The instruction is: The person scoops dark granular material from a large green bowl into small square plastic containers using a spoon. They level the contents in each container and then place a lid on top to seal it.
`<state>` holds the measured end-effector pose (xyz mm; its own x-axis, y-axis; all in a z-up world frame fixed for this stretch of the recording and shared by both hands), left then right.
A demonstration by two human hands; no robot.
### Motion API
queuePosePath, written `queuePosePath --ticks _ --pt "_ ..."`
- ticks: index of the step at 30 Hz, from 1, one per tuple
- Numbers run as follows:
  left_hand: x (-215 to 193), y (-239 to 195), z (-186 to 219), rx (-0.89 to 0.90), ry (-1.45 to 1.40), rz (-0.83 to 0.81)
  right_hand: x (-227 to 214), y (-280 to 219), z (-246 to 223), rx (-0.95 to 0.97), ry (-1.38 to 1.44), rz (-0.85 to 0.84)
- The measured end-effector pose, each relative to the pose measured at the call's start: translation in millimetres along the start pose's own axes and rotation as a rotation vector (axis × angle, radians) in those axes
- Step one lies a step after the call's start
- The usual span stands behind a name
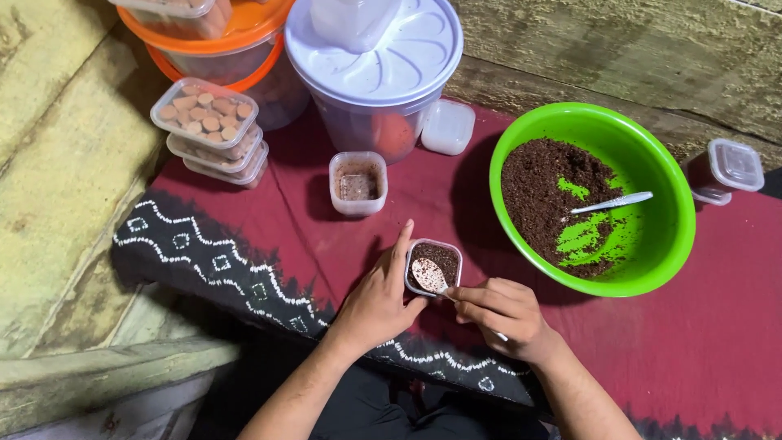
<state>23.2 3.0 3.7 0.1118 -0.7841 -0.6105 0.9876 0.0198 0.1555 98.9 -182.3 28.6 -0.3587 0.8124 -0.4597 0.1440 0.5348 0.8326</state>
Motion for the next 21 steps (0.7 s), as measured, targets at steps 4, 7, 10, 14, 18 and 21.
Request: queuePosePath --ticks 4,7,10,14,18,21 --pt "-4.1 -0.2 3.3 -0.004 -0.019 -0.004 -1.9 5.2 -2.1 0.019 0.009 -0.031" --pt "-4.9 0.7 6.3 0.024 -0.03 -0.012 -5.3 2.1 -2.6 0.016 -0.014 -0.013" --pt "-5.8 2.2 8.3 0.028 -0.047 -0.007 -18.1 -1.4 -5.9 0.009 -0.018 0.054" --pt "-1.5 1.0 2.7 0.011 -0.019 0.042 -56.7 -34.6 3.6 0.037 -0.095 0.277" --pt "3.3 1.3 -3.7 -0.001 0.0 0.051 -96.5 -29.2 12.6 0.14 -0.283 0.58" --pt "0.5 5.4 2.9 -0.216 -0.006 -0.019 -115.1 -29.8 8.7 0.622 -0.422 0.645"
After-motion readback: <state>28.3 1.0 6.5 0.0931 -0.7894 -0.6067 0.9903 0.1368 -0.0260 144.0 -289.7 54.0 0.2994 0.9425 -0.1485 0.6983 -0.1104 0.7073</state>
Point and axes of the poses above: each hand's wrist, its own y-axis towards the middle knuckle, its own x-axis out of the palm, z = x × y, the point moved 2 cm from there along y, towards the middle knuckle, and after that the axes turned 5 degrees about y, right-handed, at the moved point
